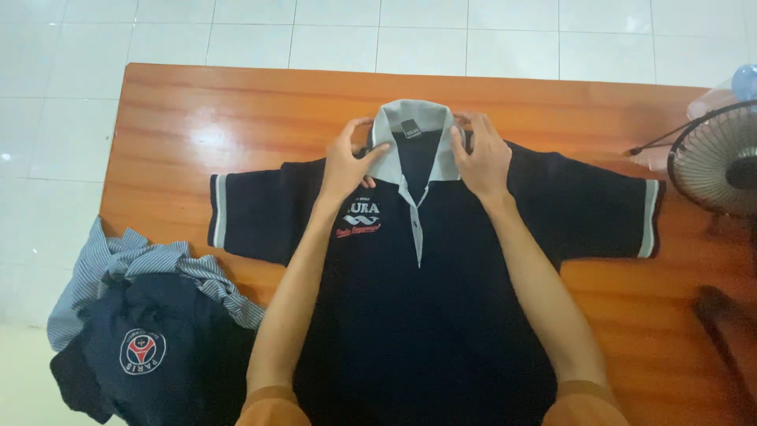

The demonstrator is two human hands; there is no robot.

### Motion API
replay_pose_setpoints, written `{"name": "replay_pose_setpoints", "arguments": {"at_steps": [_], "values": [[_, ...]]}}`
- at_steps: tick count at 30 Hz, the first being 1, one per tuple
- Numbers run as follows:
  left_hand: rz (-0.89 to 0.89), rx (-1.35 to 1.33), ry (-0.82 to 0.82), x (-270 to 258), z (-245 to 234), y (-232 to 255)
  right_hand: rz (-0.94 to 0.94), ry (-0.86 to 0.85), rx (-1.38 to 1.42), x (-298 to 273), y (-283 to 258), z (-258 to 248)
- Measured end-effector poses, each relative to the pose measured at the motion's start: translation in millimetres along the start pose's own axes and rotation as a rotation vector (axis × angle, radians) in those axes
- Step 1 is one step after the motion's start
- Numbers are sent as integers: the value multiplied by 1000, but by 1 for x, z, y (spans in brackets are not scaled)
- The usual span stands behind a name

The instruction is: Smoothing a polo shirt on a table and then carefully placing it onto a clothes hanger.

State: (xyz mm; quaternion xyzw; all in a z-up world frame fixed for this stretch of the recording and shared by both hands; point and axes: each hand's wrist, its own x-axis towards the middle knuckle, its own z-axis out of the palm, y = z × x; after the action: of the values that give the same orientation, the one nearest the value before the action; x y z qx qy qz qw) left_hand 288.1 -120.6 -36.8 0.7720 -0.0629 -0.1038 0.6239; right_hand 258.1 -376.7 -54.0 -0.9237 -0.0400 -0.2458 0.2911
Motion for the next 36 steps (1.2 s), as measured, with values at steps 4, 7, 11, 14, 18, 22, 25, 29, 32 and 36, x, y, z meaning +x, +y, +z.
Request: {"name": "replay_pose_setpoints", "arguments": {"at_steps": [4, 7, 11, 14, 18, 22, 25, 29, 32, 36], "values": [[56, 21, 61, -4, 5, 7, 7, -3, 28, 0, -1, -2], [85, 7, 107, -8, 7, 11, 5, -13, 15, 0, -4, -4], [158, 53, 173, -9, 8, 6, 0, 4, -37, 0, -1, -1], [205, 88, 204, -7, 6, 7, -2, 13, -50, 3, 6, 4], [283, 153, 268, 12, 3, -11, 35, -14, -14, 6, 19, 8], [269, 127, 222, 32, -4, -26, 32, 43, -22, 18, 26, 12], [208, 34, 133, 60, -12, -51, 12, 67, -37, 22, 36, 20], [-55, 70, 107, 55, -15, -12, -83, 85, -15, 24, 40, 18], [333, 655, 350, 21, 4, 8, -105, -24, 194, -5, 18, -11], [648, 795, 373, 10, 29, 12, 3, -204, 174, -79, -28, -103]]}}
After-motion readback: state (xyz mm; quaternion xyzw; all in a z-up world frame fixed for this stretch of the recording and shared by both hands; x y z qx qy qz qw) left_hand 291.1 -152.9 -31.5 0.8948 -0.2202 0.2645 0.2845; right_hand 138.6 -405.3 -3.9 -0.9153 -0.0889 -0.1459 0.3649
